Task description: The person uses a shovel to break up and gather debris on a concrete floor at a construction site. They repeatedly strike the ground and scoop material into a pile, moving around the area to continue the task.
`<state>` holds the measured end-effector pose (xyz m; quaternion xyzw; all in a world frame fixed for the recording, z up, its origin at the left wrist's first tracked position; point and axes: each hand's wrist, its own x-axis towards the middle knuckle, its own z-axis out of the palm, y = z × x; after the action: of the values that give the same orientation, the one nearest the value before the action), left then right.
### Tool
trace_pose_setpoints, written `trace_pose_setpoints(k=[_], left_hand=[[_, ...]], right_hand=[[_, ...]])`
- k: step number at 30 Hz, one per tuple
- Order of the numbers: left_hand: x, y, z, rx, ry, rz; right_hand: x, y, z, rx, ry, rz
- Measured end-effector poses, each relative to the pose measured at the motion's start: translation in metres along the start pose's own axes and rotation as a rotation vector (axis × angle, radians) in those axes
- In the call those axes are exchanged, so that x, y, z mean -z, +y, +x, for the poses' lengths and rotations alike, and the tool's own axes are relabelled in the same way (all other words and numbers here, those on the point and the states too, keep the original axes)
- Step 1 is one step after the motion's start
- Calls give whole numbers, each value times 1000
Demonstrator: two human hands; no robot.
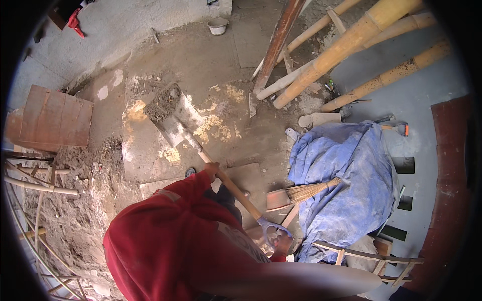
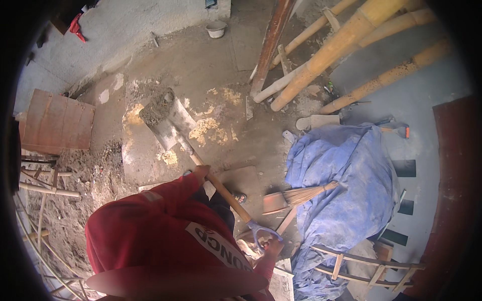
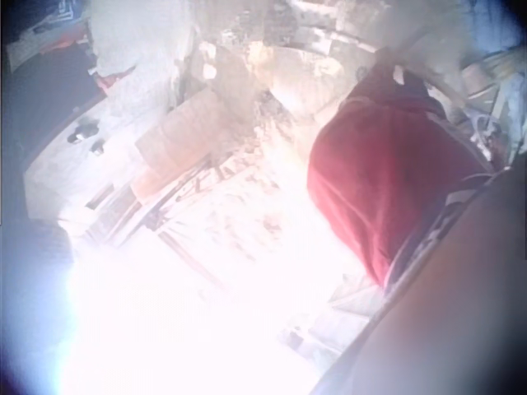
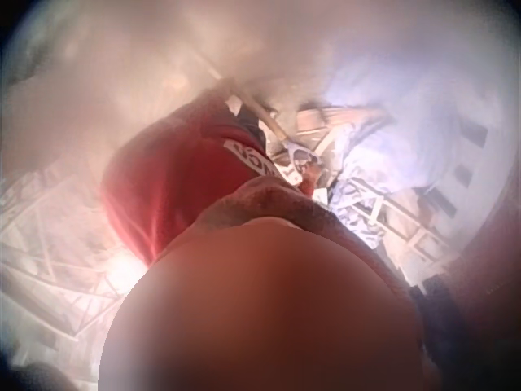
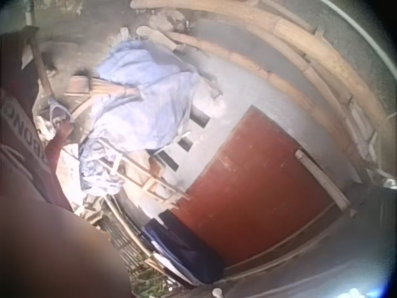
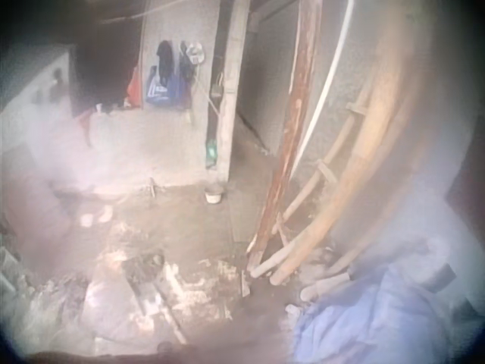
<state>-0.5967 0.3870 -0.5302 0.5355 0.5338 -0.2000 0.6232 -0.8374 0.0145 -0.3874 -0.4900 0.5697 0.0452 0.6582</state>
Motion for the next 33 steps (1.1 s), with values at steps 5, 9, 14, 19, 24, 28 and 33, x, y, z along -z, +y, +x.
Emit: trace_pose_setpoints(k=[5,9,14,19,24,28,33], left_hand=[[71,-2,26,76,-19,-74],[159,-12,112,54,114,39],[219,58,52,180,154,-256],[304,57,71,110,257,-515],[335,37,101,152,303,-579],[362,25,157,194,356,-697],[363,71,193,169,397,-849]], right_hand=[[-47,-12,4,55,38,-258],[-142,-19,10,44,-164,-395],[-233,-41,-9,99,-275,-492],[-329,-31,-26,37,-412,-611],[-379,-27,-19,36,-460,-718],[-434,-42,-13,3,-566,-751],[-533,-73,-6,66,-623,-828]])
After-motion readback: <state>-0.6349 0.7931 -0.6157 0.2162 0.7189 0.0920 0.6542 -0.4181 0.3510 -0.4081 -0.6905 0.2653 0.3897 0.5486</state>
